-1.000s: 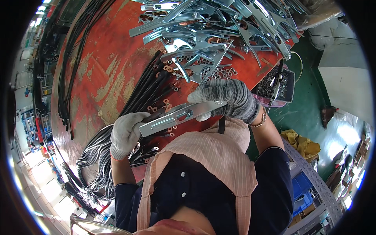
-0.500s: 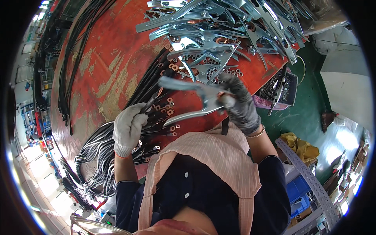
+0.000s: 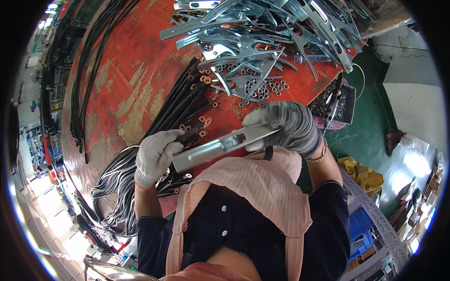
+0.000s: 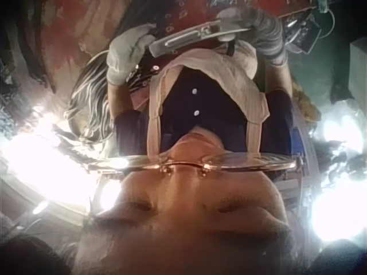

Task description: The person cuts the ties binding a bundle of cables using pliers, spreads the cables across the table, and attaches metal clamps to the cable terminals by hand.

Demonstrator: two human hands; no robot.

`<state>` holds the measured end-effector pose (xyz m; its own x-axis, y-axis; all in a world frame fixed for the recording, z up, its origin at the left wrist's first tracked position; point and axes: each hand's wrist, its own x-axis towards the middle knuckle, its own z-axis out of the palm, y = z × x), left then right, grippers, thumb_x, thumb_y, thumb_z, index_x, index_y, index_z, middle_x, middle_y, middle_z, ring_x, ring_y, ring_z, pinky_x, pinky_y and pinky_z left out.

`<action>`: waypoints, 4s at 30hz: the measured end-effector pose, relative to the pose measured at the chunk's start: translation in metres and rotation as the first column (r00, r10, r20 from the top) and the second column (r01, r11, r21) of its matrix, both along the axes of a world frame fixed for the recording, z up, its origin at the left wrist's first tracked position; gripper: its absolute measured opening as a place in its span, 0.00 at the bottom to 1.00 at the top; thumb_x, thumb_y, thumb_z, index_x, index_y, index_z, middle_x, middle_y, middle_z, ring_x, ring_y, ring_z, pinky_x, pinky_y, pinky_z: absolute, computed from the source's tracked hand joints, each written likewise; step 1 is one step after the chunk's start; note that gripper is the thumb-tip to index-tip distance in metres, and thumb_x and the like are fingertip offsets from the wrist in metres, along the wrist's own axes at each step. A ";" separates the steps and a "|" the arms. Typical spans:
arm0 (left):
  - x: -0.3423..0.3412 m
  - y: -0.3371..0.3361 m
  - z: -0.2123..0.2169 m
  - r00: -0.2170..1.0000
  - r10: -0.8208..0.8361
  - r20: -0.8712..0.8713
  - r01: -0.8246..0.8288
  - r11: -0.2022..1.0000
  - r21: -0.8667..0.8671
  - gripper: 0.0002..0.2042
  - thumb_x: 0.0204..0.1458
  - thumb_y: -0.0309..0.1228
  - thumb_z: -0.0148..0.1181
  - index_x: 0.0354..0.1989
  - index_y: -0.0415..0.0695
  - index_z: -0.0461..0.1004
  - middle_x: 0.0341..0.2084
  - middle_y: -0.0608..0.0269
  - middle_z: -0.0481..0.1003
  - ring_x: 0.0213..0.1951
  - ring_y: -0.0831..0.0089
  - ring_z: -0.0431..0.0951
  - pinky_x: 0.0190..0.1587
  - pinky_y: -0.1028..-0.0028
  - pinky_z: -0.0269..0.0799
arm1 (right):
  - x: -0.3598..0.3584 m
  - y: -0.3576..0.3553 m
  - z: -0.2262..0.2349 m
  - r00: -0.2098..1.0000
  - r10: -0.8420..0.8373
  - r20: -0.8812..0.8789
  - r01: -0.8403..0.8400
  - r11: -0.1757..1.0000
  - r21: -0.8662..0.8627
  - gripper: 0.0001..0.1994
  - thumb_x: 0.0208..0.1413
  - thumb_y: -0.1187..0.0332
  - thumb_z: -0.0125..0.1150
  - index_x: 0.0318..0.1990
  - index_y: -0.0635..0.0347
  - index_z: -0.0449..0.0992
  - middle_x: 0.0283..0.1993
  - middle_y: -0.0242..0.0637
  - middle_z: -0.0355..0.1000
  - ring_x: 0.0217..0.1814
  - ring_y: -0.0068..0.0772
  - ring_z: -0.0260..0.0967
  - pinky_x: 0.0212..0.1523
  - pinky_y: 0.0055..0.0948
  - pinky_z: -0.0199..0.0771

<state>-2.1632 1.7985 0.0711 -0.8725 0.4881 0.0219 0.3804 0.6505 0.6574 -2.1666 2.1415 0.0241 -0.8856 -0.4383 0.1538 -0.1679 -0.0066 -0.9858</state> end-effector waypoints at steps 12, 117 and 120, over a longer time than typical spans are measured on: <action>0.006 -0.013 0.004 0.984 -0.161 0.081 0.162 0.987 -0.008 0.14 0.47 0.30 0.65 0.43 0.43 0.79 0.29 0.56 0.79 0.30 0.58 0.80 0.31 0.64 0.73 | -0.029 -0.035 -0.010 0.790 0.186 -0.584 -0.034 0.965 0.262 0.17 0.48 0.67 0.70 0.48 0.52 0.80 0.46 0.33 0.78 0.49 0.38 0.78 0.51 0.35 0.77; 0.004 0.055 -0.029 0.908 -0.383 -0.170 0.199 0.752 -0.628 0.31 0.51 0.32 0.54 0.66 0.72 0.64 0.34 0.62 0.71 0.23 0.70 0.71 0.21 0.72 0.68 | 0.019 -0.051 -0.065 0.981 -0.189 0.036 0.162 0.914 0.372 0.12 0.48 0.67 0.76 0.41 0.55 0.84 0.34 0.31 0.76 0.34 0.27 0.76 0.37 0.28 0.77; 0.003 0.056 -0.028 0.910 -0.382 -0.158 0.206 0.749 -0.630 0.31 0.50 0.32 0.54 0.66 0.72 0.64 0.34 0.62 0.71 0.23 0.70 0.72 0.22 0.71 0.68 | 0.018 -0.052 -0.082 0.964 -0.146 -0.224 0.215 0.921 0.324 0.13 0.46 0.67 0.77 0.39 0.56 0.83 0.33 0.32 0.75 0.36 0.28 0.76 0.37 0.28 0.77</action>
